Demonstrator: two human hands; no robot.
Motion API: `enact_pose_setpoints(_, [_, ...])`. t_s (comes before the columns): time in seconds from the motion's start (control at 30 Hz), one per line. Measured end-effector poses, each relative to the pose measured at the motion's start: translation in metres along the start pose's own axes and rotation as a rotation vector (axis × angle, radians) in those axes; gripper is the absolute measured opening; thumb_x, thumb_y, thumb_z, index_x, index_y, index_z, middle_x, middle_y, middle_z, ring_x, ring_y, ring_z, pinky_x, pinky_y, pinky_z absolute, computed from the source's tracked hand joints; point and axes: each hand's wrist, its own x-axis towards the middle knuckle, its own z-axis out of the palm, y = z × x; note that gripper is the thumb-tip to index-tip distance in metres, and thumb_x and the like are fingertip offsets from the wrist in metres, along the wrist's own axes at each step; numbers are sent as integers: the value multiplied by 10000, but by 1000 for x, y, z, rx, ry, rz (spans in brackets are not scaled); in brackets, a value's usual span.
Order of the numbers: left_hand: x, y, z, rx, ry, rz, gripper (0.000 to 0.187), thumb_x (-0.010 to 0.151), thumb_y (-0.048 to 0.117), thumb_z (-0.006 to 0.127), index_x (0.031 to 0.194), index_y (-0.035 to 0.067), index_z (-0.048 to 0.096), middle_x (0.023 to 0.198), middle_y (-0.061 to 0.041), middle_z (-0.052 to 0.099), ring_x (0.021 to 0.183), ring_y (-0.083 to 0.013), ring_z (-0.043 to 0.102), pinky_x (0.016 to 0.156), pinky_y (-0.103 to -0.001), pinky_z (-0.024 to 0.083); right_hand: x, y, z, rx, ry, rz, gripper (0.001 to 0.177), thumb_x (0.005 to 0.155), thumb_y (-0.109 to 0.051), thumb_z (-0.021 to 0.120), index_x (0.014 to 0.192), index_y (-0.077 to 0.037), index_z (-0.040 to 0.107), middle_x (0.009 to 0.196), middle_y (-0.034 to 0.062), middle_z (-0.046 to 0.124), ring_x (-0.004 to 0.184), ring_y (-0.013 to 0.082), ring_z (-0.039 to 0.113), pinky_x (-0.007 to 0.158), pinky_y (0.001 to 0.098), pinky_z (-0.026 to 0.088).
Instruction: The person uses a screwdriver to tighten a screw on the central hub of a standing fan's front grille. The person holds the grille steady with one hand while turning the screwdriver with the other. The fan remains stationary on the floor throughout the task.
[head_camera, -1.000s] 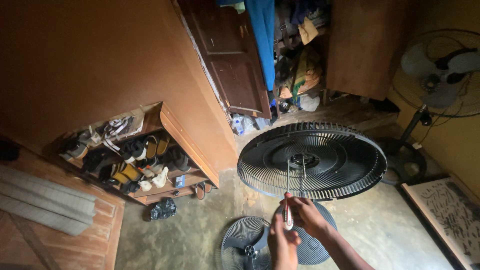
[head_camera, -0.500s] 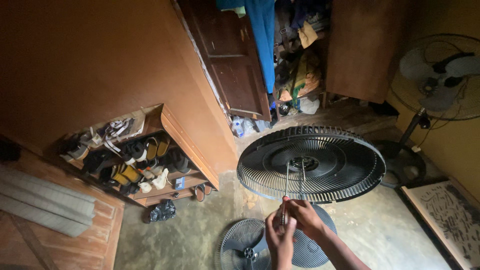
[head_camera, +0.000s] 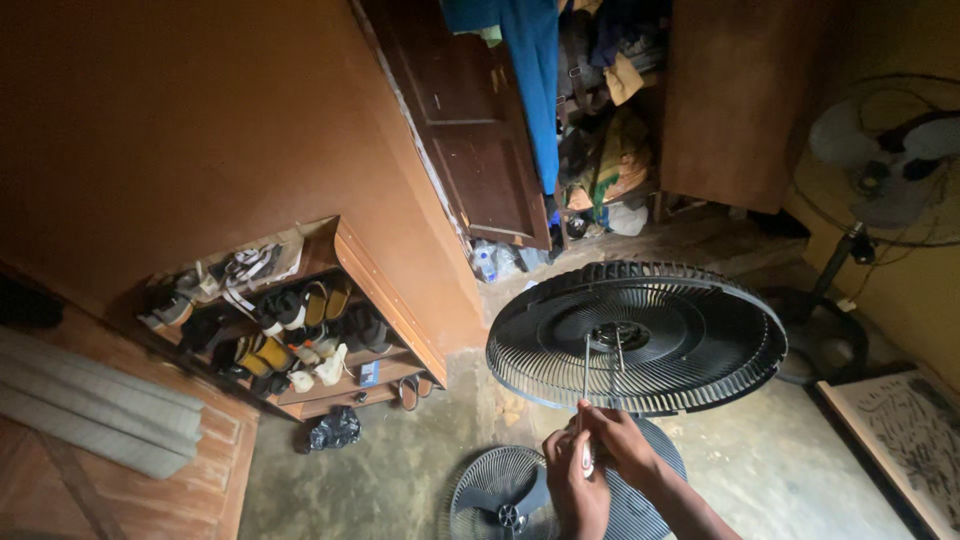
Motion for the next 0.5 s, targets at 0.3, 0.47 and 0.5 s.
enact_pose_setpoints(0.3, [-15, -14, 18, -823, -34, -1080, 343, 928, 148, 707, 1231, 40, 589, 860, -244, 664, 625, -267, 598, 477, -326, 463, 0, 7, -9, 45, -20, 27, 388, 1027, -348, 541, 921, 12, 640, 642, 29, 528, 511, 123, 468, 457, 306, 406])
enact_pose_setpoints(0.47, [-4, -18, 1, 76, -22, 4, 552, 756, 94, 800, 1269, 85, 595, 1131, -130, 691, 989, -276, 690, 731, -367, 616, 9, 9, -16, 134, -109, -14, 387, 1043, -379, 551, 870, -38, 610, 585, -41, 431, 431, 71, 367, 354, 264, 301])
enact_pose_setpoints(0.5, [-3, -15, -2, 90, -49, -9, 572, 740, 76, 810, 1268, 83, 591, 1128, -145, 679, 1009, -293, 679, 760, -386, 607, 9, 12, -16, 86, -103, -30, 395, 1046, -381, 546, 876, -30, 613, 595, -26, 446, 443, 76, 376, 367, 263, 305])
